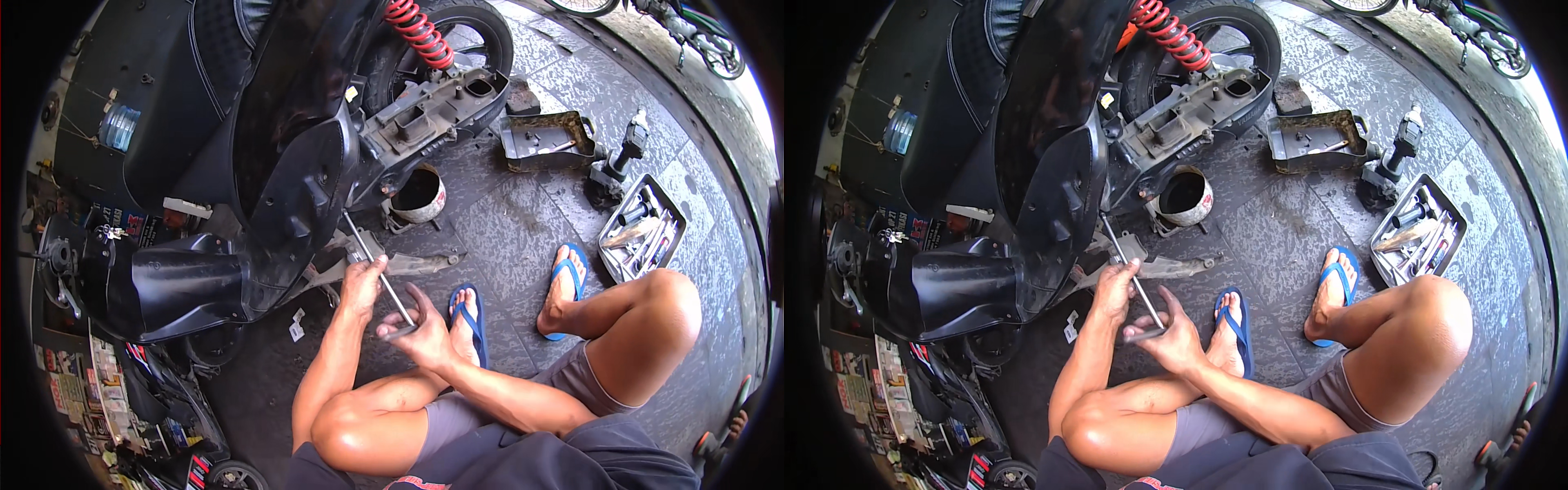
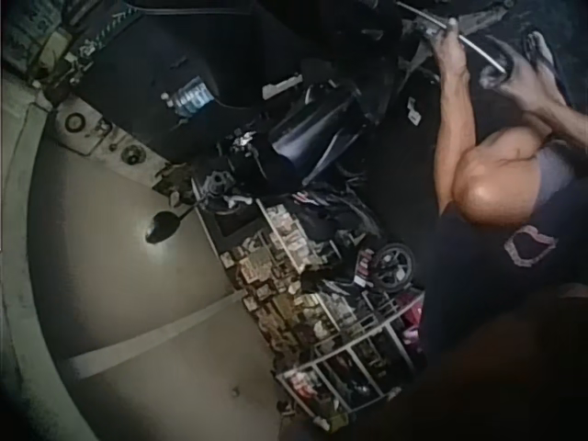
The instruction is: The person is sitting on the floor and using a T-handle wrench to tighten bolts on the lower frame of a black motorcycle. They work on multiple fasteners around the rear suspension and under-seat area, occasionally adjusting their position to reach different bolts.
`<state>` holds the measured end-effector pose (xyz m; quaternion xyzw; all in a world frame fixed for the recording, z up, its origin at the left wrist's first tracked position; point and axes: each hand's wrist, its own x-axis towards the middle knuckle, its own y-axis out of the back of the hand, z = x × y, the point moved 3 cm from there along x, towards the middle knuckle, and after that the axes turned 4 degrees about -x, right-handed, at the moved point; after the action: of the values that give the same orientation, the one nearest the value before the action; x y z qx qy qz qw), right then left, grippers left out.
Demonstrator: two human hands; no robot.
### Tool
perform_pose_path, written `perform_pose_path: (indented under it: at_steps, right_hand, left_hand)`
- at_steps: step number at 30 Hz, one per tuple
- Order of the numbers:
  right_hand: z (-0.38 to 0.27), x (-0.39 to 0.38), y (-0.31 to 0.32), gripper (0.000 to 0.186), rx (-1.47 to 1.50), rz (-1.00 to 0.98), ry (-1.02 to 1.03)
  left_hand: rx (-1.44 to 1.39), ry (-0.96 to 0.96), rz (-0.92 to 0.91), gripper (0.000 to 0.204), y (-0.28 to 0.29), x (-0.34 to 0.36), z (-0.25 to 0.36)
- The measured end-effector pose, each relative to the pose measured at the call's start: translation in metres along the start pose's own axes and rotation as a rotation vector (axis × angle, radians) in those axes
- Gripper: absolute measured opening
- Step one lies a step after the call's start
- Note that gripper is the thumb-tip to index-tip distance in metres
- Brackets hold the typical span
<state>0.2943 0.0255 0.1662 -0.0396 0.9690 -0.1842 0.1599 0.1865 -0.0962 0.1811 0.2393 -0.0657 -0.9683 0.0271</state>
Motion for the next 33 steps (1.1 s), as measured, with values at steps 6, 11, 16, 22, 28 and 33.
perform_pose_path:
  at_steps: [6,11,16,22,28,33]
  right_hand:
    - [-0.023,0.006,-0.007,0.061,-0.509,0.12,0.228]
    - [-0.028,0.004,-0.01,0.056,-0.352,0.193,0.182]
    - [-0.023,0.007,-0.007,0.049,-0.244,0.185,0.178]
    - [-0.018,0.011,-0.004,0.039,0.092,0.169,0.126]
    - [-0.011,0.015,-0.008,0.035,0.331,0.154,0.05]
    - [-0.011,0.017,-0.005,0.033,0.527,0.138,-0.025]
  left_hand:
    - [-0.013,-0.017,-0.019,0.025,0.004,0.001,0.003]
    - [-0.013,-0.045,-0.035,0.023,0.013,0.0,0.004]
    - [-0.099,-0.034,-0.023,0.02,0.012,0.004,0.007]
    - [-0.133,-0.013,-0.025,0.023,0.007,0.014,0.007]
    - [-0.148,-0.012,0.03,0.023,0.007,0.014,0.008]
    - [-0.128,-0.009,0.056,0.024,0.0,0.012,0.014]
